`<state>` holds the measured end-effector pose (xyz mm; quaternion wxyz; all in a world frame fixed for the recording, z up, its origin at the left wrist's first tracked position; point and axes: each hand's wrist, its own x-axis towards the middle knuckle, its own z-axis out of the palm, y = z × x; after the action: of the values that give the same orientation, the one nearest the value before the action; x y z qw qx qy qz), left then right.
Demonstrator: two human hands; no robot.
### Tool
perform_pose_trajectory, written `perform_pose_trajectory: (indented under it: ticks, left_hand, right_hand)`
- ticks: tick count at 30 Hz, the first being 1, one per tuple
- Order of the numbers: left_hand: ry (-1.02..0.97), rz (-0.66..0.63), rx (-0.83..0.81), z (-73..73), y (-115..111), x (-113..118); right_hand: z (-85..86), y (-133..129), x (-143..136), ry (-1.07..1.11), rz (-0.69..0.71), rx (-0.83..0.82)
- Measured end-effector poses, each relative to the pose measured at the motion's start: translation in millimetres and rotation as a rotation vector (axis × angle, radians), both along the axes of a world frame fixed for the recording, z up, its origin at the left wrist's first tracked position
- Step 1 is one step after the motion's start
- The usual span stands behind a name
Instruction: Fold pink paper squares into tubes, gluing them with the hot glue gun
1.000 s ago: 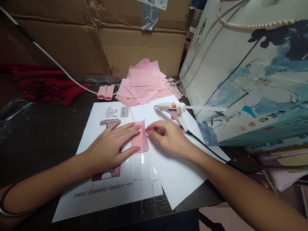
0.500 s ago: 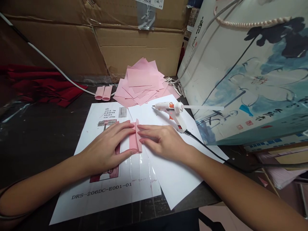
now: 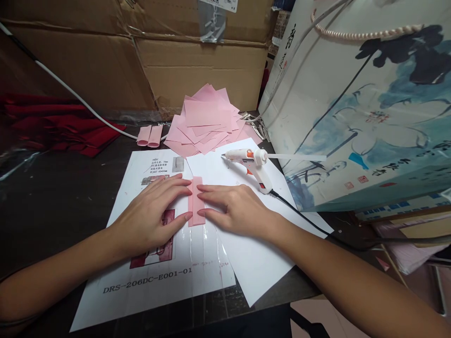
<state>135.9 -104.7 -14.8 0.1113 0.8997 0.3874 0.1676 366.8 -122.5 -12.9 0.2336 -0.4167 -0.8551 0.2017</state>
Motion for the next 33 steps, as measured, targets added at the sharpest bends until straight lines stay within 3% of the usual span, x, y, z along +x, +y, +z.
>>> perform_pose_trajectory:
  ticks: [33]
  left_hand:
    - [-0.010,0.032,0.004,4.3,-0.8,1.8]
  right_hand:
    - [4.2,0.9,-3.8,-0.041,0.023,0.014]
